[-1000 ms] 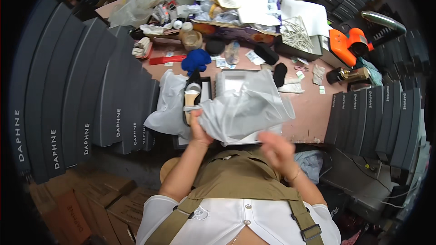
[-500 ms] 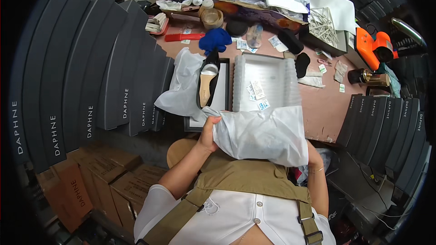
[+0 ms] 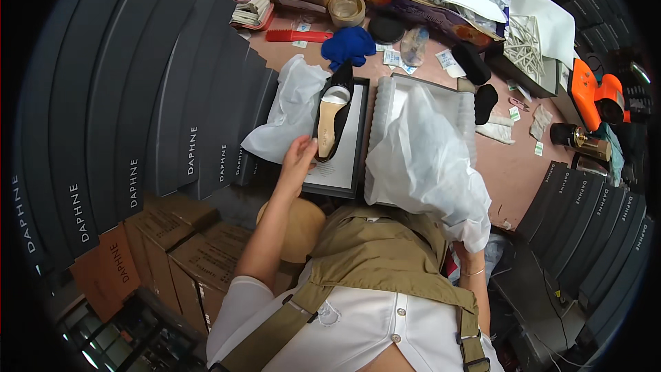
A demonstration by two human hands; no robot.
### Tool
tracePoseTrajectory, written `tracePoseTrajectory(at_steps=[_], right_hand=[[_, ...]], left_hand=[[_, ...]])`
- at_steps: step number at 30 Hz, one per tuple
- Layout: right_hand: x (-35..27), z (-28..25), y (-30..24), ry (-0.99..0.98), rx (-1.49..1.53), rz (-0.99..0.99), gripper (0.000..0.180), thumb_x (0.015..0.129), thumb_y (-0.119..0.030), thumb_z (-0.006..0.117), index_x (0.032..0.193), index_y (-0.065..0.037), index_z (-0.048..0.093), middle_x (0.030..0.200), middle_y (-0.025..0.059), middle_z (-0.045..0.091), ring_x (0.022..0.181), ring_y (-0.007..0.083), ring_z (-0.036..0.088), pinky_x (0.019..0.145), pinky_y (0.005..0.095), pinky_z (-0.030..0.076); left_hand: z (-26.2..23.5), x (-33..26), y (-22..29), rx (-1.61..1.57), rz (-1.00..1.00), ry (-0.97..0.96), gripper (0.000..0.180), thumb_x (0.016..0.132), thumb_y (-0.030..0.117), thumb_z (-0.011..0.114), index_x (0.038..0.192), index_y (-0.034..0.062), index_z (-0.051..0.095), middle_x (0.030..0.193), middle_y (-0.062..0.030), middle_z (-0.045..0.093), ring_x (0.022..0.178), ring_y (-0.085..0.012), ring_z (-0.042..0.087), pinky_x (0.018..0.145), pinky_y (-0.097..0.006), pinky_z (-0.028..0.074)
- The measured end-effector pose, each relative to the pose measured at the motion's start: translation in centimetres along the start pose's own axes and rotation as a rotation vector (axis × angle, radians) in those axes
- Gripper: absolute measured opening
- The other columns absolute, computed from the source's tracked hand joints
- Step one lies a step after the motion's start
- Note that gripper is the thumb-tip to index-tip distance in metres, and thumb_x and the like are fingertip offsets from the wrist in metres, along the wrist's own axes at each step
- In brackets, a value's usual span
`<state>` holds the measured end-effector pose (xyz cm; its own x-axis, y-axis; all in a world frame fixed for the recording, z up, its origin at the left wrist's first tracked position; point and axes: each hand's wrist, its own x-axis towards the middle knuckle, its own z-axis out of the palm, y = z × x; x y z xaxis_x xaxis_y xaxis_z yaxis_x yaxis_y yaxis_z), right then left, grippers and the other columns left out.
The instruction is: Inspecting, cleaning, and packaging a pair of black high-heeled shoes into a box.
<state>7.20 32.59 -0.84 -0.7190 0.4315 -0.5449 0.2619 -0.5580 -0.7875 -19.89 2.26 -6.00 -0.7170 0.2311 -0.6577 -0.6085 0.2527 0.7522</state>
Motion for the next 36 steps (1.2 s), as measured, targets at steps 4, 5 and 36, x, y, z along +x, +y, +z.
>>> tracePoseTrajectory(at_steps=[4,5,36], right_hand=[[1.2,0.4,-1.0,0.029,-0.023,-0.034,0.060,0.085,-0.010,0.065,0.138,-0.004,0.038,0.133,0.0089,0.051,0.116,0.0229,0.054,0.095,0.0402,0.048],[1.1,0.6,-1.0,0.037,-0.007,-0.025,0.060,0.084,-0.007,0.066,0.138,-0.003,0.039,0.132,0.0091,0.052,0.115,0.0223,0.054,0.095,0.0395,0.049],[0.6,7.3,-1.8,-0.050,-0.334,-0.255,0.045,0.088,-0.021,0.063,0.126,0.002,0.053,0.116,0.0078,0.060,0.108,0.0169,0.055,0.095,0.0281,0.042]], left_hand=[[1.2,1.1,-1.3,-0.182,-0.014,-0.087,0.060,0.091,0.025,0.059,0.139,-0.0025,0.038,0.124,-0.0115,0.055,0.109,-0.0183,0.055,0.086,-0.031,0.048],[1.0,0.9,-1.7,-0.258,0.025,-0.134,0.060,0.091,0.024,0.059,0.140,-0.0030,0.037,0.126,-0.0120,0.054,0.110,-0.0183,0.054,0.087,-0.031,0.048],[8.8,-3.5,0.9,-0.612,0.138,-0.262,0.042,0.098,0.032,0.052,0.119,-0.0045,0.052,0.120,-0.0118,0.058,0.110,-0.0210,0.056,0.093,-0.036,0.047]])
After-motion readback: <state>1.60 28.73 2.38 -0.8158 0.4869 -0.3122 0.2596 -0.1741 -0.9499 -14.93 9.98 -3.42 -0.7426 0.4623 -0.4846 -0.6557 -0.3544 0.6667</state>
